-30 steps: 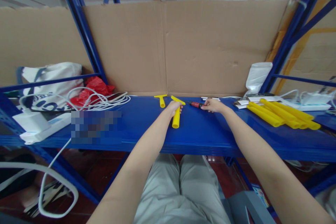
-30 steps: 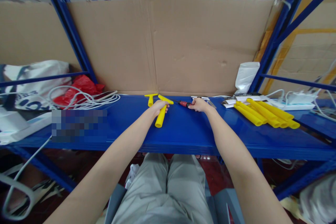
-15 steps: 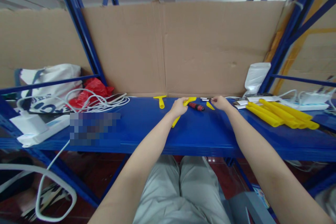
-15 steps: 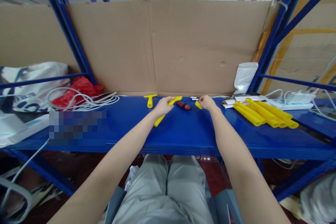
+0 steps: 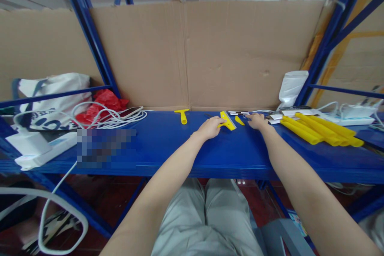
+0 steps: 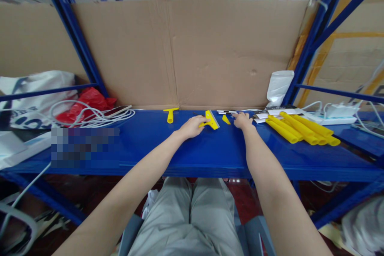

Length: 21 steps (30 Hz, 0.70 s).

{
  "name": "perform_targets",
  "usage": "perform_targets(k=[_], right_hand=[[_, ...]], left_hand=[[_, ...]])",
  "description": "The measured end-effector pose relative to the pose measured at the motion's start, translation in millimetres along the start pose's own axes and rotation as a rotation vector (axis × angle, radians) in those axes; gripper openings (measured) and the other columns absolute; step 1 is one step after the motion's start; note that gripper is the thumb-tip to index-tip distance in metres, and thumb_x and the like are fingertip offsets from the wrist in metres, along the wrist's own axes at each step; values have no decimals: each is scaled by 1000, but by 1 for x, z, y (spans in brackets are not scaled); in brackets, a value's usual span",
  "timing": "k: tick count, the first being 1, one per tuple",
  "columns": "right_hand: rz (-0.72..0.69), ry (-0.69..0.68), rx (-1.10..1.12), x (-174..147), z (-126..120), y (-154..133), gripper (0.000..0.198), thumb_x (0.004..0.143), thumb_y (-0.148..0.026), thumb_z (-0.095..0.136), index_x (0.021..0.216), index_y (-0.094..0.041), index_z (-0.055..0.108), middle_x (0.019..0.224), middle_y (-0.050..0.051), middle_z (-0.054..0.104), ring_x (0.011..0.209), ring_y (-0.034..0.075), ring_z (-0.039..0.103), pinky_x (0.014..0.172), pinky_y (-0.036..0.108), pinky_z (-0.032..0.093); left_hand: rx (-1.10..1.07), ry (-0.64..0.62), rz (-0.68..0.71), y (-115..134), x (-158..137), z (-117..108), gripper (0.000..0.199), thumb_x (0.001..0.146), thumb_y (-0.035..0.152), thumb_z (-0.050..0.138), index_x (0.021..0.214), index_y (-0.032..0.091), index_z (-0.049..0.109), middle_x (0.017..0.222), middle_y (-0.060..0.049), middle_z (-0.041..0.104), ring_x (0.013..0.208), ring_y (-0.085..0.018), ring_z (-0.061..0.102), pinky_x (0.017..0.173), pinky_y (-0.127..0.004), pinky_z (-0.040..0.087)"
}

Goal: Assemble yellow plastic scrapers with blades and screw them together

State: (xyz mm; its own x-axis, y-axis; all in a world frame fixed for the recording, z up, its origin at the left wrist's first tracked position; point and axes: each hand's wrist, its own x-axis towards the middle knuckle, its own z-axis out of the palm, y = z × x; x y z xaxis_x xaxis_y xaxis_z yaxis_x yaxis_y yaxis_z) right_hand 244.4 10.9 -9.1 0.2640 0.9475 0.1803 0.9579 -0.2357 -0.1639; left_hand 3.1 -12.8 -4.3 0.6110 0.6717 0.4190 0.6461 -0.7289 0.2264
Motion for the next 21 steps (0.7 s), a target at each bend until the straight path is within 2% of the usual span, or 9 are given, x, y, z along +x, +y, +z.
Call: perform_targets(k=[8, 13, 21], right_hand=[[1, -59, -14, 4, 5, 1, 46, 84, -23, 36, 126, -32, 53, 140, 7, 38, 128, 34, 30, 98, 59, 30], [28, -58, 30, 4, 8, 2, 46, 85, -24, 35, 129, -32, 51, 142, 5, 36, 130, 32, 28, 102, 57, 26], [37, -38, 11, 4, 9, 3, 49, 85, -23, 34, 130, -31, 48, 140, 8, 38, 129, 33, 29, 100, 58, 27]], left_hand=[[-27, -7, -30, 2, -1, 0, 35, 78, 8, 49, 108, 22, 62, 115, -7, 59, 110, -20, 53, 96, -32, 39], [-10, -11, -25, 3, -1, 0, 36, 77, 7, 51, 108, 23, 61, 118, -6, 59, 110, -20, 54, 95, -32, 40], [-21, -27, -33, 5, -1, -1, 37, 75, 7, 53, 107, 23, 62, 119, -5, 59, 111, -20, 53, 97, -31, 40]])
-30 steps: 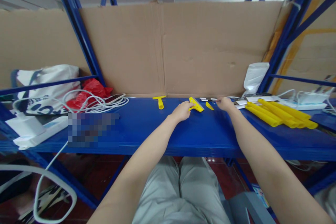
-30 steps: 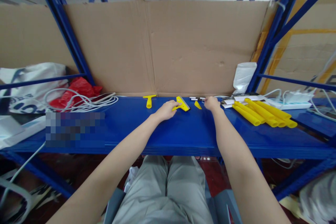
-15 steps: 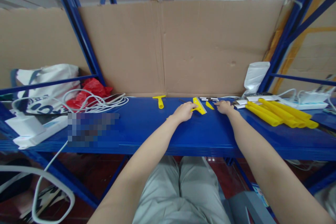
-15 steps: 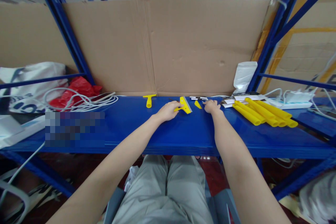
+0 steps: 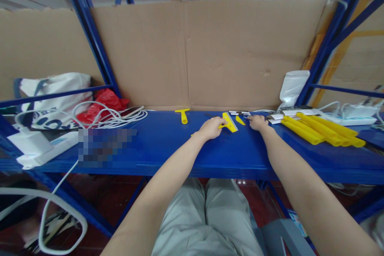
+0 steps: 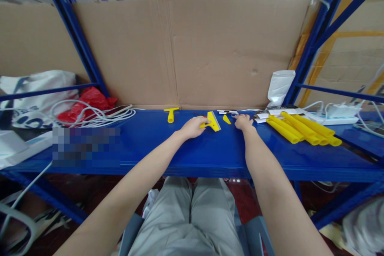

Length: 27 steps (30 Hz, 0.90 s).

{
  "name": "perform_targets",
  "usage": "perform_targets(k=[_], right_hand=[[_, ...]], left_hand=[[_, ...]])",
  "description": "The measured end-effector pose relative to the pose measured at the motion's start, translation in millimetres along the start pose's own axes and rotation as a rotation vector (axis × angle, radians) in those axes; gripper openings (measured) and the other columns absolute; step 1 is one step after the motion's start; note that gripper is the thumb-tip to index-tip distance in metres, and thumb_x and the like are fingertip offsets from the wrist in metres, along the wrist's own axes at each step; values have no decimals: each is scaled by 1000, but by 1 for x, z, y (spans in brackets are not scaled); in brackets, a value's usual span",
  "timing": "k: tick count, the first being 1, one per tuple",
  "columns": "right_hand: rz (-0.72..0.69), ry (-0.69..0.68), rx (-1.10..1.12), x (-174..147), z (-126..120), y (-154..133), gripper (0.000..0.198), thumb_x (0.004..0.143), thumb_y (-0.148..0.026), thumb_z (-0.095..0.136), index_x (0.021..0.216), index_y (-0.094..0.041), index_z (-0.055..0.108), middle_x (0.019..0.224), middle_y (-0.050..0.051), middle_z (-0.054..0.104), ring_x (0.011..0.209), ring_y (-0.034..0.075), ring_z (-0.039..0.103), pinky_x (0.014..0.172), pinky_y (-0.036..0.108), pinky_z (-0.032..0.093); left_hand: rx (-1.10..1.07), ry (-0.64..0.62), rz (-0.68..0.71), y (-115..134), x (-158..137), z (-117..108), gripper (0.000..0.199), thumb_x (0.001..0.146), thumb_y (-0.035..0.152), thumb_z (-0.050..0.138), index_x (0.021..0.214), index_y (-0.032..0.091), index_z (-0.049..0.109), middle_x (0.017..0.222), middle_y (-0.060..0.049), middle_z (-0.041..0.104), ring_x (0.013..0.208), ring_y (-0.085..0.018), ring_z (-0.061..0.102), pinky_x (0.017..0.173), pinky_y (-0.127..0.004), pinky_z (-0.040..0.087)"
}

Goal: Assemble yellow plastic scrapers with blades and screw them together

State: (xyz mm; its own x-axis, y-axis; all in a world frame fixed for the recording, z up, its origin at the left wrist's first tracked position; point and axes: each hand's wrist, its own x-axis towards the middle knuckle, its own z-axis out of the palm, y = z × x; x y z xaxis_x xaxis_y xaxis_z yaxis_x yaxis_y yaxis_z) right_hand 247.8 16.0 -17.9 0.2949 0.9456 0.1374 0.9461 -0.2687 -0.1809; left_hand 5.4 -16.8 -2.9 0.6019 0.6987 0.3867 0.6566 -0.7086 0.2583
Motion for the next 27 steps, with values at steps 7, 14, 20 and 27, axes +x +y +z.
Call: perform_targets(k=[7, 14, 20, 27], right_hand=[[-52, 44, -45, 6, 4, -1, 49, 84, -21, 33, 129, -28, 50, 138, 12, 40, 127, 33, 31, 97, 60, 28], [-124, 133, -113, -5, -3, -11, 39, 85, -23, 36, 112, -18, 62, 128, 15, 48, 124, 31, 34, 100, 57, 25], [-16, 78, -26, -5, -8, -16, 35, 80, -20, 42, 105, -13, 65, 120, 19, 51, 119, 33, 39, 93, 50, 37], [-3, 68, 35, -1, -11, -16, 27, 75, -18, 49, 93, -15, 69, 117, 17, 56, 118, 34, 42, 93, 48, 38]], left_hand=[[-16, 22, 11, 0, 0, 1, 35, 75, 7, 52, 105, 22, 63, 117, -6, 59, 110, -20, 54, 96, -32, 40], [0, 22, 18, 0, -1, 1, 35, 75, 7, 52, 105, 21, 63, 116, -7, 60, 109, -21, 55, 95, -32, 41], [3, 10, -18, 1, -1, 0, 35, 76, 7, 51, 105, 23, 62, 116, -5, 60, 110, -19, 53, 97, -31, 40], [-24, 63, -15, -4, 0, 2, 34, 76, 6, 50, 104, 20, 62, 111, -9, 60, 107, -22, 55, 94, -33, 41]])
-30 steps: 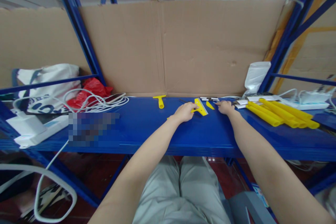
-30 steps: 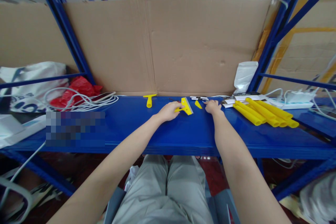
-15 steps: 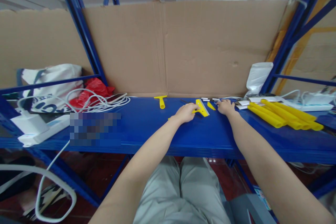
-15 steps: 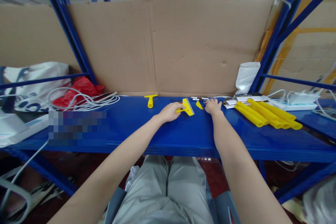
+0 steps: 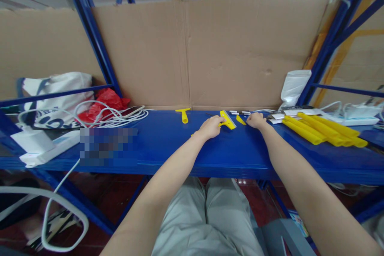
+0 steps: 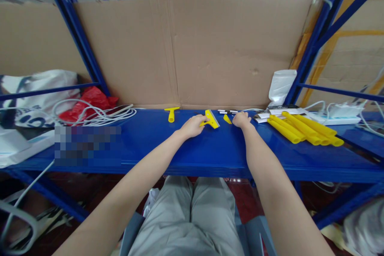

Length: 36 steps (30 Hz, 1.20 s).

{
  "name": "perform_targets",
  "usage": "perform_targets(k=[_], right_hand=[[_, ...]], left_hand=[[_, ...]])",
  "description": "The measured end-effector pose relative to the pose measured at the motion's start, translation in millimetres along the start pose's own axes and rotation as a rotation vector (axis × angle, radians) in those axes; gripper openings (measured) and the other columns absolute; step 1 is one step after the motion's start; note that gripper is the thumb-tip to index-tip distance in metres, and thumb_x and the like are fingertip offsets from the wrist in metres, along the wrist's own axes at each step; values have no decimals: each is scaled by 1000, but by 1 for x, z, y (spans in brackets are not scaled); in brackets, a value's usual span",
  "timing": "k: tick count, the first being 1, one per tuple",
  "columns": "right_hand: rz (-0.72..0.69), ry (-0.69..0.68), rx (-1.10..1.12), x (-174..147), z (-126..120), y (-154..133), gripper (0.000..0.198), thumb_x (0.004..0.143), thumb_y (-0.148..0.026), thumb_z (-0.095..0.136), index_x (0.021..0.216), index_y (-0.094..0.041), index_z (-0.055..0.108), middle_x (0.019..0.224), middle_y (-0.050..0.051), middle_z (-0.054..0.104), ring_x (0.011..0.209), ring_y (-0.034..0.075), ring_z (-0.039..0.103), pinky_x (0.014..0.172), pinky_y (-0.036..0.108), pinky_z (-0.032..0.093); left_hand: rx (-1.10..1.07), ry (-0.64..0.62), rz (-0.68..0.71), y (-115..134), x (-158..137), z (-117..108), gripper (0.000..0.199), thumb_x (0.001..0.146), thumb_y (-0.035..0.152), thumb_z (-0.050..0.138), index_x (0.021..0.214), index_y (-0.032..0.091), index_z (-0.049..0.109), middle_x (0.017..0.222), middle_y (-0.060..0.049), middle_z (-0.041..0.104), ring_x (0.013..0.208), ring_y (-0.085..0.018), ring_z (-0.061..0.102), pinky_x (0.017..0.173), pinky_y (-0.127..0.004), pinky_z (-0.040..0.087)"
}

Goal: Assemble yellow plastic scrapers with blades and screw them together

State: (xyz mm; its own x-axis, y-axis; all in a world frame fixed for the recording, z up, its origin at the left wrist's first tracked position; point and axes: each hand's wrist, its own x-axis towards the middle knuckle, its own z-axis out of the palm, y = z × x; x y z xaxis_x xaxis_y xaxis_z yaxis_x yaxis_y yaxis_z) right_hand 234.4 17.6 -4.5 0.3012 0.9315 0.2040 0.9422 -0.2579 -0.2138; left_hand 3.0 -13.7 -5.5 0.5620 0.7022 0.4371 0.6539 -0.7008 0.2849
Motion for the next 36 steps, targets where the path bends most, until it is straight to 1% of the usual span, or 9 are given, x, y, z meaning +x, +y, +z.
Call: perform_targets(k=[2, 5, 8, 10, 13, 23, 27, 32, 36], right_hand=[[-33, 50, 64, 0, -2, -5, 26, 76, -18, 49, 91, -14, 69, 113, 17, 58, 117, 33, 44, 93, 45, 39], [-166, 81, 283, -4, -7, -20, 21, 77, -19, 49, 84, -13, 68, 99, 13, 65, 104, 25, 55, 90, 35, 42], [-284, 29, 556, -15, -12, -42, 13, 75, -18, 53, 76, -15, 65, 90, 8, 68, 89, 18, 60, 82, 27, 44], [-369, -10, 653, -23, -13, -54, 9, 72, -15, 54, 70, -15, 63, 85, 6, 68, 84, 15, 60, 80, 25, 44], [-465, -23, 693, -31, -12, -63, 6, 69, -13, 56, 66, -15, 61, 82, 4, 67, 80, 14, 59, 79, 24, 44], [-580, 96, 637, -28, -8, -64, 8, 66, -15, 59, 58, -16, 61, 75, 5, 66, 80, 17, 59, 83, 31, 43], [-543, 43, 704, -29, -9, -64, 8, 66, -16, 60, 58, -17, 60, 72, 3, 64, 74, 15, 58, 78, 29, 45], [-345, -90, 836, -33, -8, -68, 4, 67, -13, 59, 63, -15, 59, 65, 0, 61, 62, 11, 53, 67, 25, 44], [-264, -83, 951, -35, -10, -72, 5, 67, -12, 60, 70, -15, 58, 70, 0, 61, 64, 9, 53, 67, 23, 43]], left_hand=[[27, 5, -24, -1, 0, 0, 35, 77, 6, 49, 106, 20, 62, 110, -10, 59, 106, -23, 55, 93, -34, 41], [77, 2, -68, -1, 1, -2, 37, 78, 8, 48, 111, 20, 60, 111, -10, 59, 106, -23, 55, 94, -33, 41], [99, 3, -101, 0, 1, -4, 39, 79, 8, 47, 113, 21, 59, 113, -9, 58, 108, -22, 54, 95, -31, 40], [106, 15, -117, 0, 1, -5, 40, 79, 7, 45, 114, 21, 59, 113, -9, 58, 107, -22, 54, 94, -31, 40], [128, 37, -128, 0, 0, -6, 41, 81, 7, 42, 117, 20, 57, 112, -10, 58, 106, -22, 54, 93, -31, 41], [204, 70, -92, -1, 0, -5, 43, 81, 5, 40, 118, 21, 57, 110, -8, 60, 102, -18, 56, 91, -28, 43], [220, 65, -85, -2, 0, -5, 42, 81, 6, 41, 117, 21, 57, 111, -7, 60, 104, -17, 56, 91, -27, 43], [220, 66, -84, 0, 0, -6, 43, 82, 7, 42, 121, 20, 55, 113, -8, 59, 104, -18, 56, 91, -28, 43], [219, 81, -104, 2, 0, -7, 42, 83, 8, 42, 122, 19, 54, 114, -8, 59, 105, -17, 55, 91, -28, 43]])
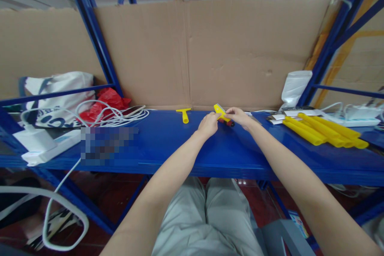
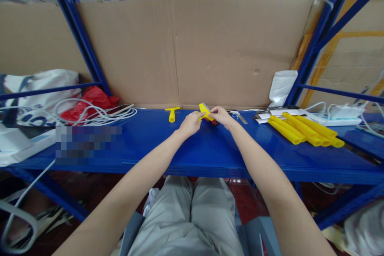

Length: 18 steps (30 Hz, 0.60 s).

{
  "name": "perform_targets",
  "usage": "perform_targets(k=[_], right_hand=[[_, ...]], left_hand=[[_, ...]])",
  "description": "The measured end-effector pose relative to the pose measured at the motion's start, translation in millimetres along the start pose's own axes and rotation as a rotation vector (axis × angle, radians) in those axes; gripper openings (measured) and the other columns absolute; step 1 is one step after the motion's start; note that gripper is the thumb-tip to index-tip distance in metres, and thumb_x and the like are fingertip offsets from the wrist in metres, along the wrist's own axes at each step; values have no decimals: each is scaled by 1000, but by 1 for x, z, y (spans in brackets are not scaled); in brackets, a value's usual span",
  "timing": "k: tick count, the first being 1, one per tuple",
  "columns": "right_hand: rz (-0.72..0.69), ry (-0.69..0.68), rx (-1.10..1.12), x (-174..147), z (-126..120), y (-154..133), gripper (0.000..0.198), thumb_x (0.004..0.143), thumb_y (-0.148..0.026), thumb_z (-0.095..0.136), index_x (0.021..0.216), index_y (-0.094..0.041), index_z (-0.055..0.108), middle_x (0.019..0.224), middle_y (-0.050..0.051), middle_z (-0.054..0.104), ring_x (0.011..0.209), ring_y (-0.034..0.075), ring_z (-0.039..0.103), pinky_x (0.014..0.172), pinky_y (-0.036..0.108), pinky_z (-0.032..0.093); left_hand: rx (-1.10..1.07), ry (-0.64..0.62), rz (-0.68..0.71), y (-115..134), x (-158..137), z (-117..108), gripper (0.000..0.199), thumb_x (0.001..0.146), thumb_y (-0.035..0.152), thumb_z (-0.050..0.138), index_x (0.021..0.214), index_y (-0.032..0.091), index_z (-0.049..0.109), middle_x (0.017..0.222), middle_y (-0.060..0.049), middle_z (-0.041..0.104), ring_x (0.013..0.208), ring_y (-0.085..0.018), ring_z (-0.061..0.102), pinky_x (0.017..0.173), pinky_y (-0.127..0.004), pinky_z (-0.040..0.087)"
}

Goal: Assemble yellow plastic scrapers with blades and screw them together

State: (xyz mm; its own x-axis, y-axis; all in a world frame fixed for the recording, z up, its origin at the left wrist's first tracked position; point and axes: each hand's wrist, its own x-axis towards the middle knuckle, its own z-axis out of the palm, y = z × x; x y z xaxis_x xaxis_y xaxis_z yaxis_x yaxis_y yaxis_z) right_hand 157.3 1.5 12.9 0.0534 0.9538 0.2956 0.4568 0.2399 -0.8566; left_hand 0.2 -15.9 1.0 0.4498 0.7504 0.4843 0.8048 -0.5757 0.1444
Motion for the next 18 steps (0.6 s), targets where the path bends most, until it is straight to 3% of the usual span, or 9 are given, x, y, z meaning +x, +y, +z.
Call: perform_targets(k=[3, 8, 18], right_hand=[[14, 18, 24, -1, -3, -2, 5, 69, -17, 60, 74, -15, 60, 78, 2, 64, 72, 11, 55, 72, 24, 42], [65, -79, -6, -6, -10, -6, 13, 71, -25, 57, 72, -14, 64, 80, 3, 66, 81, 14, 55, 77, 27, 40], [105, -30, -31, -8, -7, -8, 12, 71, -21, 54, 68, -13, 63, 85, 6, 67, 82, 15, 56, 75, 27, 40]], left_hand=[[4, 22, -20, 1, 0, -3, 42, 85, 8, 40, 123, 19, 52, 116, -8, 58, 107, -18, 55, 92, -28, 43], [54, 18, -43, 4, -2, -8, 41, 86, 9, 37, 124, 19, 49, 118, -9, 56, 107, -18, 54, 90, -29, 44], [129, -131, -75, 9, -9, -8, 59, 79, 4, 40, 135, 22, 35, 124, -11, 49, 105, -22, 58, 85, -34, 48]])
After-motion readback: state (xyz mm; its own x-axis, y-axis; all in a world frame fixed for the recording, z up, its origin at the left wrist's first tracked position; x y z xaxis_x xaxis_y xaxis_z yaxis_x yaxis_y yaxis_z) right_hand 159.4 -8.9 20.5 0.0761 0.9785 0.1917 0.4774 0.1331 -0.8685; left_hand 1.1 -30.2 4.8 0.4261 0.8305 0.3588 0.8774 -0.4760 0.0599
